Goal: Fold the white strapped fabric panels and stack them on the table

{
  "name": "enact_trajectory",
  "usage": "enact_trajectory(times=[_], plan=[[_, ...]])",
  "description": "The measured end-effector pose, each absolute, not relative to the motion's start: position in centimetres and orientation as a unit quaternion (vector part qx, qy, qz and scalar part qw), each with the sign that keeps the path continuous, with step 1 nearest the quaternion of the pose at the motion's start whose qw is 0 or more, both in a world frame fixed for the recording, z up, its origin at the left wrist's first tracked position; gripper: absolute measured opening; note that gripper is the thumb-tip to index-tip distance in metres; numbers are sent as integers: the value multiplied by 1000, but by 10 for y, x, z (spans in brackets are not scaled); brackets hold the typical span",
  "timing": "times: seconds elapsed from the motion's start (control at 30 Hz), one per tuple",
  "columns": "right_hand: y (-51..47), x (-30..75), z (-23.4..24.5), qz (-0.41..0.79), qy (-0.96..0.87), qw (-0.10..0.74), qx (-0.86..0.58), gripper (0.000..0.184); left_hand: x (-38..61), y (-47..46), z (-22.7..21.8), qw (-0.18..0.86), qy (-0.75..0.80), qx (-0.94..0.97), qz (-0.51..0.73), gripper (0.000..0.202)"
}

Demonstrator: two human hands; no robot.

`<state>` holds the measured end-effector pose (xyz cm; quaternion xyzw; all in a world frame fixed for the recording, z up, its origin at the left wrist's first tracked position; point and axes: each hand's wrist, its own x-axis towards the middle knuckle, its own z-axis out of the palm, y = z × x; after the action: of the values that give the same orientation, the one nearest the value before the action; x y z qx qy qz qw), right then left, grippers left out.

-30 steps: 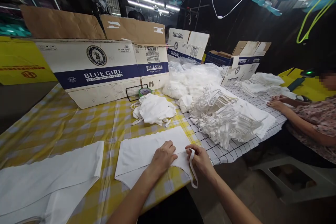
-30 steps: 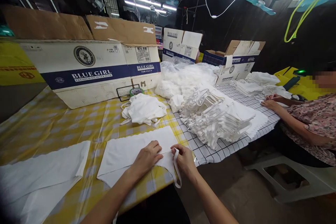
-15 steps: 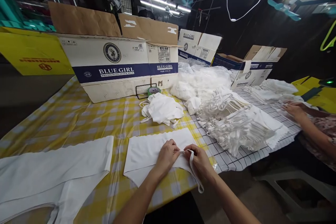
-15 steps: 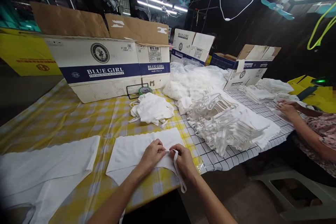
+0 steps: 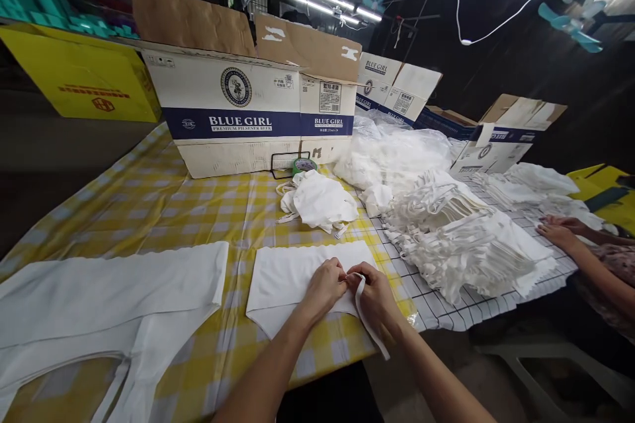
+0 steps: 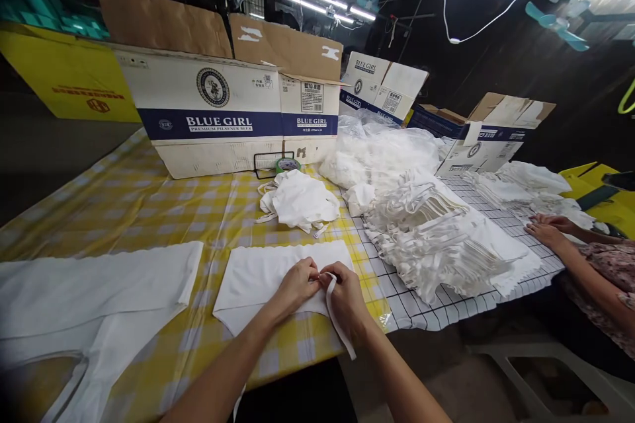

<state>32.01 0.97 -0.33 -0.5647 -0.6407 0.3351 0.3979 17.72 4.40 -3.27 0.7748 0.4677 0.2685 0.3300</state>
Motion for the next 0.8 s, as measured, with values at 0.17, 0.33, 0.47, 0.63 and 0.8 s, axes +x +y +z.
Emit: enact_trajectory(times=[0.17, 0.33, 0.47, 0.63, 0.8], plan=[[12, 316, -4, 319, -666, 386, -552, 15, 179, 45, -38, 323, 482, 769, 266, 17], [11, 316, -6, 304, -675, 377, -557, 14, 178, 44, -39, 328, 487, 763, 271, 14], [7, 324, -4, 246, -695, 356, -574, 12, 176, 43, -38, 336, 480, 762, 276, 12], [5, 333, -5, 181, -740, 301, -573, 16, 176, 43, -36, 345, 477, 758, 282, 12], [10, 334, -11, 150, -759, 283, -567, 21, 176, 42, -34, 345, 477, 756, 285, 14]])
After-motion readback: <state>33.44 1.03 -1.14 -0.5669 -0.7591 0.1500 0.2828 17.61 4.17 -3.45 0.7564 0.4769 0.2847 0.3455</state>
